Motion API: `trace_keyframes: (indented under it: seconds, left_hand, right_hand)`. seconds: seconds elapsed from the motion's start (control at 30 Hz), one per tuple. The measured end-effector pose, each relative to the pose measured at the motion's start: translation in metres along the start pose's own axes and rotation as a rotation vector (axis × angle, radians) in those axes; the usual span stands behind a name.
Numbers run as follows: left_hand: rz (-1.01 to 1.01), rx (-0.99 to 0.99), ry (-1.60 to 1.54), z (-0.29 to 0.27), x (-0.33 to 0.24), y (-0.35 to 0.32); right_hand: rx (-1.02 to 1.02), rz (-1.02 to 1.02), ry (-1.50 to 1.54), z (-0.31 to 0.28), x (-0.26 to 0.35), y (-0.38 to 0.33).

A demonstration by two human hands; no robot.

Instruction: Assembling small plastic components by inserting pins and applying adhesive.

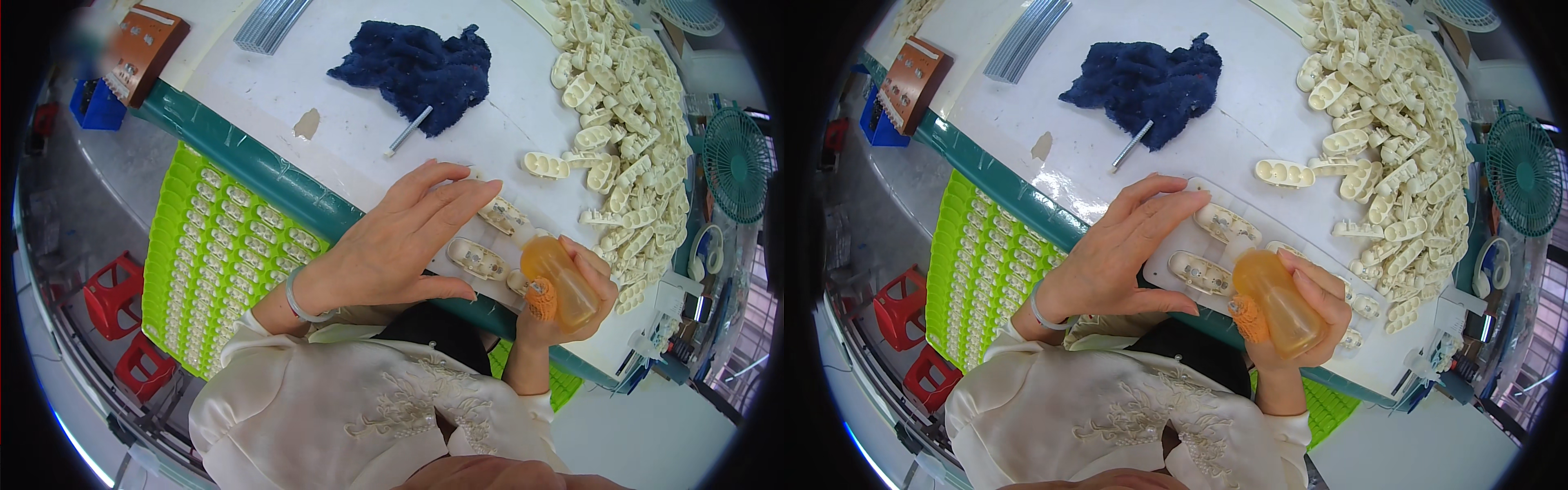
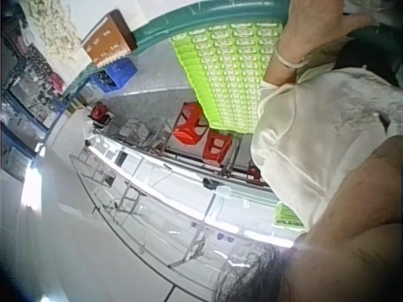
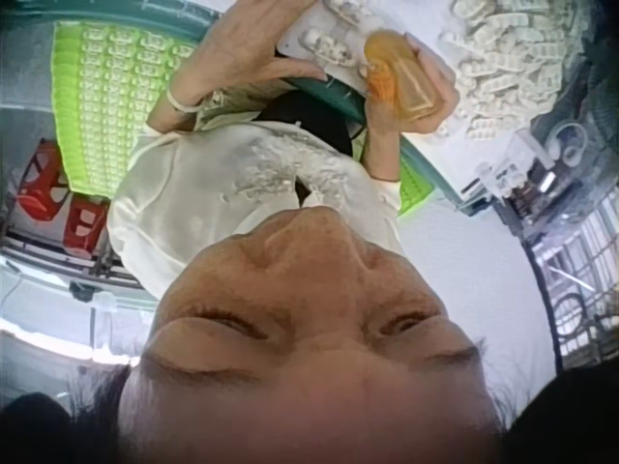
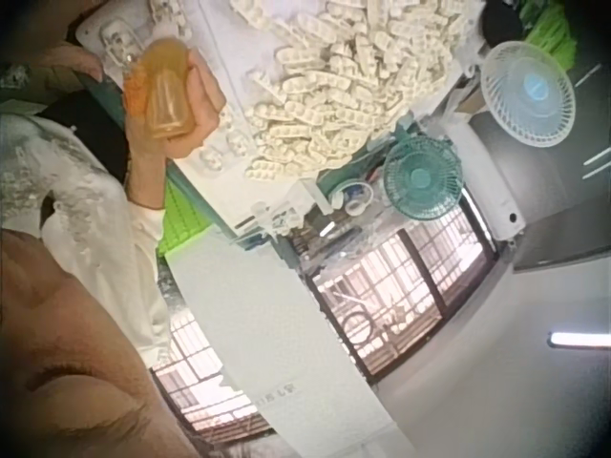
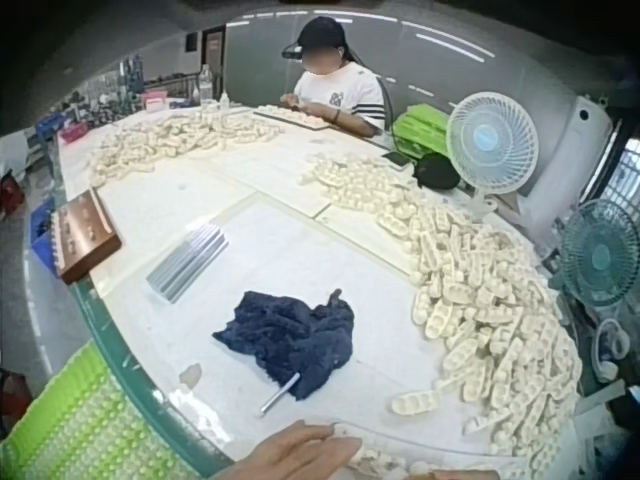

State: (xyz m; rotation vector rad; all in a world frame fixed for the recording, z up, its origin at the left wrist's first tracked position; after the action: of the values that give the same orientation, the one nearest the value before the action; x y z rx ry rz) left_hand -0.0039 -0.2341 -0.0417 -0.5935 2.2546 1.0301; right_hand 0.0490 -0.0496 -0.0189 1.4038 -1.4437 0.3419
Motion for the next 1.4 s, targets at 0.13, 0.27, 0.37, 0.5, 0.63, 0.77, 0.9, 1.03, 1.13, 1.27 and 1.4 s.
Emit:
trace_keyframes:
  seconds: [0.13,0.27,0.37,0.5,0.63,0.77,0.9,1.03,1.13,1.27,1.4]
  left_hand:
    - [0.010,-0.016,-0.002,-0.001,0.000,-0.001]
    - [0.021,-0.019,-0.003,-0.001,0.000,-0.001]
    - [0.029,-0.014,-0.003,-0.001,0.000,-0.001]
    - [0.030,-0.008,-0.007,-0.001,0.000,-0.001]
    - [0.032,-0.012,-0.009,0.000,0.000,-0.001]
    - [0.035,-0.083,-0.054,-0.004,0.000,0.000]
    - [0.094,-0.274,-0.042,-0.010,0.000,-0.007]
    - [0.133,-0.420,-0.008,-0.005,0.005,-0.019]
    - [0.126,-0.478,0.011,-0.004,0.005,-0.022]
    - [0.111,-0.499,-0.030,-0.004,0.007,-0.021]
    - [0.082,-0.512,-0.028,-0.001,0.007,-0.023]
  right_hand:
    - [0.008,-0.003,0.010,0.001,-0.001,0.000]
    - [0.011,-0.023,-0.032,0.001,-0.001,0.000]
    - [0.005,-0.020,-0.044,0.002,-0.001,0.000]
    - [0.025,-0.034,-0.060,0.001,0.000,0.001]
    - [0.033,0.017,0.032,-0.007,-0.005,-0.003]
    - [-0.016,-0.002,0.033,-0.008,-0.006,-0.004]
    - [-0.033,-0.021,-0.062,-0.005,-0.003,-0.001]
    - [-0.002,-0.002,-0.080,-0.004,-0.002,-0.001]
    - [0.002,0.020,-0.007,-0.003,-0.002,-0.001]
    - [-0.066,0.003,-0.047,-0.017,-0.003,-0.009]
    - [-0.073,0.015,-0.072,-0.024,-0.007,-0.017]
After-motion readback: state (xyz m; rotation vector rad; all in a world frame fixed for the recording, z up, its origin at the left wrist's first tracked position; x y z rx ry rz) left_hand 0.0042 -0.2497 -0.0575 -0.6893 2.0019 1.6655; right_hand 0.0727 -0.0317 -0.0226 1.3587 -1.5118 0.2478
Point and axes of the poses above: each hand's wrist, its own y-axis towards the middle knuckle, its own z-axis out of the palm, x = y × z, the point moved 1 cm from there along y, towards the middle knuckle, and after that the axes turned 13 degrees about z, right-handed, at the moved point
